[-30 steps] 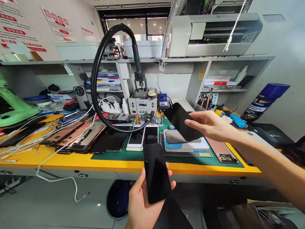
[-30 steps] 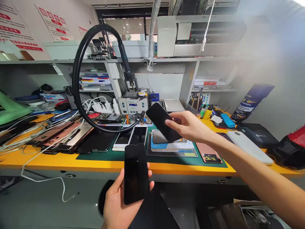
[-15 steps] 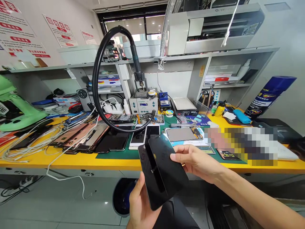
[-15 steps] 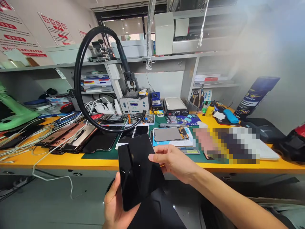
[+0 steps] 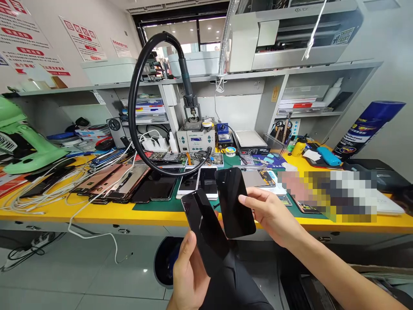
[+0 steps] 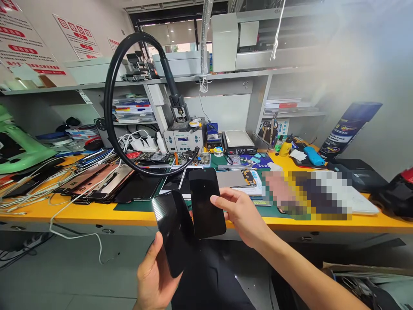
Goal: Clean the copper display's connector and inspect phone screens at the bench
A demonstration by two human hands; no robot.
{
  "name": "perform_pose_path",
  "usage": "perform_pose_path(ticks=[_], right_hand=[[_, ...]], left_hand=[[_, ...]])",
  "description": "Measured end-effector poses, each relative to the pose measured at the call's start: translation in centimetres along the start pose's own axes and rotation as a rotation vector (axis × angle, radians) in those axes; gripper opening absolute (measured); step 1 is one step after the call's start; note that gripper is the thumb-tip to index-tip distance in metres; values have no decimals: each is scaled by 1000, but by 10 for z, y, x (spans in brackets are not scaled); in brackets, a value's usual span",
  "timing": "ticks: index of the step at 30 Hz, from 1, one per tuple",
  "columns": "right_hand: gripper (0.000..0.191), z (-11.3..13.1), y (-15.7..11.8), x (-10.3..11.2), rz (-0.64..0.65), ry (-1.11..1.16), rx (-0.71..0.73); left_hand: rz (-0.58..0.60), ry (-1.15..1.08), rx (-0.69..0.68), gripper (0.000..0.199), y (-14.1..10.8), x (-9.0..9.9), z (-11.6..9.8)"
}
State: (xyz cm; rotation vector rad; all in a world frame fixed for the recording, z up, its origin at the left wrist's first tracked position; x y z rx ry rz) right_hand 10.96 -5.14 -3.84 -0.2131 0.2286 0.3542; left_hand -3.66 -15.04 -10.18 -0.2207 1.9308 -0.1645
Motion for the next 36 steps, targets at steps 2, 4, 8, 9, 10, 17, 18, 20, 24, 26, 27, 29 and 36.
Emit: perform_pose_path(ticks=[2, 4, 8, 9, 10, 17, 18, 20, 24, 26, 27, 29, 36], right_hand=[[24, -3, 0, -2, 25, 8, -25], [23, -2, 0, -1, -10, -33, 26], [24, 20, -9, 10, -307, -297, 407], [23, 24, -13, 10, -353, -363, 472], [23, 25, -15, 7, -355, -416, 495], [23, 15, -13, -14, -55, -379, 304], [23, 15, -12, -13, -75, -345, 299], [25, 14, -10, -10, -101, -237, 278], [26, 0, -8, -13, -54, -95, 122], [27, -9, -9, -19, 1, -71, 27], [27, -13, -10, -22, 33, -45, -7], [28, -19, -11, -27, 67, 1, -29], [26, -29, -10, -32, 60, -20, -31]], left_hand=[[-10, 37, -28, 36, -2, 0, -2], [11, 72, -49, 38, -3, -1, -5], [42, 99, -62, 44, -4, -4, -8], [41, 96, -61, 44, -4, -5, -8], [38, 95, -56, 45, -4, -5, -8], [115, 73, 26, 47, -5, -7, -6], [131, 66, 44, 48, -5, -6, -6], [167, 48, 70, 50, -5, -6, -7], [257, -46, 72, 45, -4, -9, -6], [270, -75, 81, 45, -3, -10, -4], [263, -76, 88, 44, -2, -10, -2], [236, -67, 99, 42, -1, -9, 1], [169, -14, 135, 38, -1, -8, 11]])
Point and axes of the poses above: each hand's wrist, its own y-axis towards the middle knuckle, its own x-axis out of the back of the hand, z = x × y, the point moved 6 cm from there along y, towards the middle knuckle, and after that the axes turned 7 degrees about -z, right-handed, at the moved point
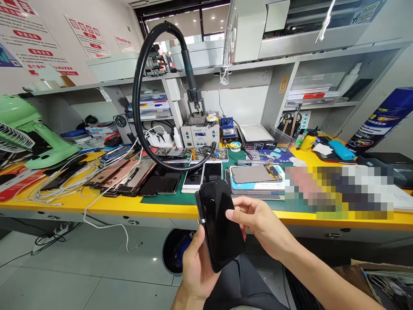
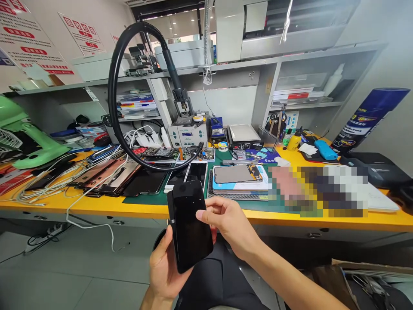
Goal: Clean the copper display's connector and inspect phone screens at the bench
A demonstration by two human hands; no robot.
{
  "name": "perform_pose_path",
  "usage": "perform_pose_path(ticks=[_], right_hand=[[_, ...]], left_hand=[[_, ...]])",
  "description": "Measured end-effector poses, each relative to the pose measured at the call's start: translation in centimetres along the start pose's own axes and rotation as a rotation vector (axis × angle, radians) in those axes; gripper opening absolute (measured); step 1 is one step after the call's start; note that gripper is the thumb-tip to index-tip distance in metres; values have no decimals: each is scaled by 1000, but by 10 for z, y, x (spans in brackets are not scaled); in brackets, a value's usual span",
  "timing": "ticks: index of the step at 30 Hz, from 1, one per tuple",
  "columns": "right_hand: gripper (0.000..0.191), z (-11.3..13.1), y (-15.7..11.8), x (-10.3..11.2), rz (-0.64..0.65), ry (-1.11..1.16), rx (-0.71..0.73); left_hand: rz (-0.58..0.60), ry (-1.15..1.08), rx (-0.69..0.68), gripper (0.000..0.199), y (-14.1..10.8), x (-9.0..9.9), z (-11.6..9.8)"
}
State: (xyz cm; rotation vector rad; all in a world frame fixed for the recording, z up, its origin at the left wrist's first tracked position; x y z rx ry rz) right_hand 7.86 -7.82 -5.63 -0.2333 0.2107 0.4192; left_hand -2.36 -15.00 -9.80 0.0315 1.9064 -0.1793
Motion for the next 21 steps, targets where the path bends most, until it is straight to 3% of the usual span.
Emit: perform_pose_path(ticks=[11, 21], right_hand=[[29, -8, -3, 1, 33, -63, 30], [29, -7, -8, 1, -2, -169, 123]], left_hand=[[62, 79, -4, 48, 0, -11, 7], [-118, 168, -76, 41, 1, 13, 11]])
Point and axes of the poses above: each hand's wrist, its own y-axis towards the middle knuckle, its own x-axis out of the back of the hand, z = x × y, the point moved 6 cm from there along y, towards the middle knuckle, and after that the axes turned 7 degrees about -z, right-handed, at the moved point
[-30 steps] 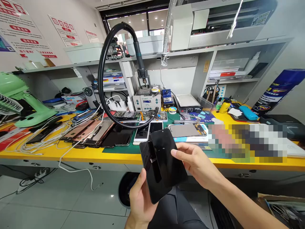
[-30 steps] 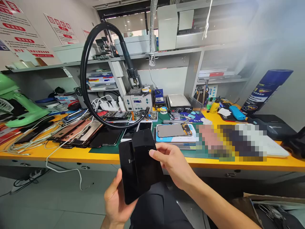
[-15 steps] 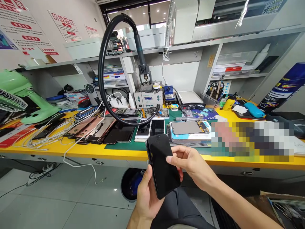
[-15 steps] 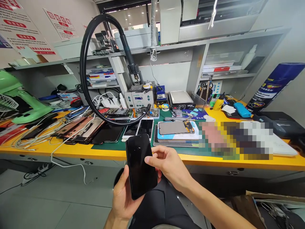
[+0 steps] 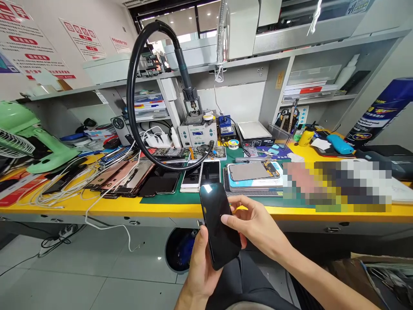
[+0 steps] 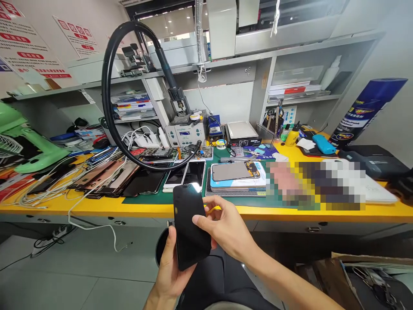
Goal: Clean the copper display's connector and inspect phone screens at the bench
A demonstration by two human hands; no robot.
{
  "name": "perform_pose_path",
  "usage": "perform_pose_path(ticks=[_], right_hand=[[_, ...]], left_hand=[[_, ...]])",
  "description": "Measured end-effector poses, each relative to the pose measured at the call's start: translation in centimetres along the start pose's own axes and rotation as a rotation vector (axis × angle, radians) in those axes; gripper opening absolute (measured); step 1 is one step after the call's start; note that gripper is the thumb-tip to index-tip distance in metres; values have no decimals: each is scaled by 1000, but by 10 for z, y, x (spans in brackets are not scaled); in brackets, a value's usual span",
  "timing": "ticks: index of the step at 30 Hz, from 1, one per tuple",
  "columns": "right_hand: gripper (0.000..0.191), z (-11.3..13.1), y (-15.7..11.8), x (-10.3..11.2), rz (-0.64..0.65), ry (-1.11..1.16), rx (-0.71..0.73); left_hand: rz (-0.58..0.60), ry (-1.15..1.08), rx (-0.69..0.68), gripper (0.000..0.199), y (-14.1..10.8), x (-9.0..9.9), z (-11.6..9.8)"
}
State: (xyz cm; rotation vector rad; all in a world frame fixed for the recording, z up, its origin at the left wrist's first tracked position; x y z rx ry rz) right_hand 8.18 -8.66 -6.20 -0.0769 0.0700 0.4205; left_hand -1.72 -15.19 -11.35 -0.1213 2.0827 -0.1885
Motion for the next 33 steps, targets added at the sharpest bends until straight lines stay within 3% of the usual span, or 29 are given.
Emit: perform_pose_path(ticks=[10, 15, 19, 22, 24, 26, 28, 30, 33], right_hand=[[33, -12, -7, 4, -201, -101, 65], [18, -8, -13, 1, -204, -170, 94], [12, -1, -23, -5, -89, -197, 192], [46, 0, -30, -11, 60, -100, 265], [66, -2, -33, -18, 211, 76, 215], [63, -4, -32, -24, 316, 283, 141], [46, -5, -27, -27, 307, 400, 104], [36, -9, -21, -28, 211, 418, 91], [32, -20, -15, -31, 103, 457, 15]], left_hand=[[-335, 160, -11, 37, -2, 38, 4], [-437, 335, -46, 44, -6, 33, -8], [-407, 607, -229, 54, -4, 13, -32], [-431, 903, -391, 61, -3, 4, -50], [-480, 1154, -537, 63, -5, -1, -62], [-488, 1435, -726, 63, -10, -10, -71], [-414, 1677, -885, 63, -14, -22, -73], [-328, 1813, -978, 64, -17, -30, -71], [-306, 1824, -951, 67, -18, -34, -70]])
Point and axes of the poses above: each hand's wrist, its own y-axis towards the middle knuckle, its own x-axis out of the back of the hand, z = x × y, the point moved 6 cm from there along y, towards the middle knuckle, and after that the axes turned 7 degrees about -z, right-handed, at the moved point
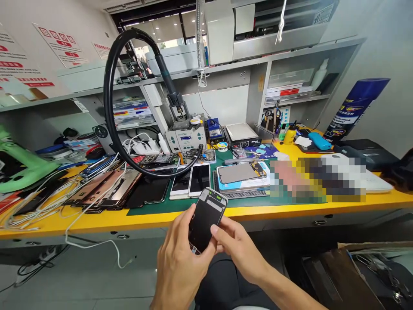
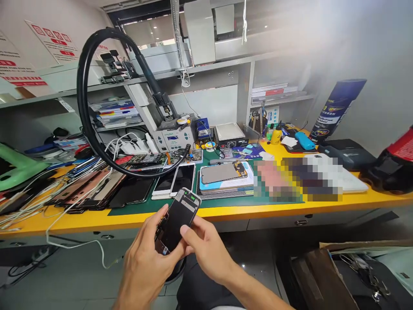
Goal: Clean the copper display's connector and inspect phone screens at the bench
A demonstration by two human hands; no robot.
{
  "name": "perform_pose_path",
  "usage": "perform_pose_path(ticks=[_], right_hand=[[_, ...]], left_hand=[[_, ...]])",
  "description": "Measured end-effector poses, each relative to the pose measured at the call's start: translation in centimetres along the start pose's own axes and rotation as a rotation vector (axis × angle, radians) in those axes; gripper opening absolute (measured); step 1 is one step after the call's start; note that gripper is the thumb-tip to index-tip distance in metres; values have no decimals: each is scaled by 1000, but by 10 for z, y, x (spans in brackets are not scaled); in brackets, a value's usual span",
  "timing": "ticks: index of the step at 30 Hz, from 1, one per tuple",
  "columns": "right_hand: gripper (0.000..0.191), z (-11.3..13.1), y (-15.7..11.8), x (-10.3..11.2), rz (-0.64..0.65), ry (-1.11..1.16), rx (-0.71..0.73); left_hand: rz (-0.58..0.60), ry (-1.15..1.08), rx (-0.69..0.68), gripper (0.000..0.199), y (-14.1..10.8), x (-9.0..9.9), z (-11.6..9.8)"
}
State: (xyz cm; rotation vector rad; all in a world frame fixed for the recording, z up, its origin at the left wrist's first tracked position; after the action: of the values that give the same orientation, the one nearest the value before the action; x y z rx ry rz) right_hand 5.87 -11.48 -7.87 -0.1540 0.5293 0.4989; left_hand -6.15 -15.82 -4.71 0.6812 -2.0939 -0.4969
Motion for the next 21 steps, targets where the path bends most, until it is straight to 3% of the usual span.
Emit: perform_pose_path(ticks=[4, 7, 13, 18, 21], right_hand=[[30, -14, 4, 5, -61, 62, -76], [33, -16, 7, 9, -56, 22, -101], [37, -8, 10, 8, 51, -98, -146], [36, -10, 11, 15, 47, -124, -168], [33, -9, 13, 25, -3, -143, -151]], left_hand=[[108, -211, 249, 71, 6, 2, 11], [224, -412, 442, 61, 13, 5, 27], [503, -596, 568, 29, 19, -1, 46], [444, -807, 775, 21, 14, -6, 57], [388, -858, 834, 20, 12, -4, 63]])
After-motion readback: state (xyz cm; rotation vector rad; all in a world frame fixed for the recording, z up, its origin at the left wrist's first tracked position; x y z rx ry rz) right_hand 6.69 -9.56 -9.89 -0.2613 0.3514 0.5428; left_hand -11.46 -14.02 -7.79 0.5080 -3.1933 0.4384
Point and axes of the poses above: each hand's wrist, its own y-axis towards the middle knuckle, its own x-axis out of the back of the hand, z = x × y, the point moved 6 cm from there along y, towards the middle knuckle, and after that the axes turned 7 degrees about -z, right-handed, at the moved point
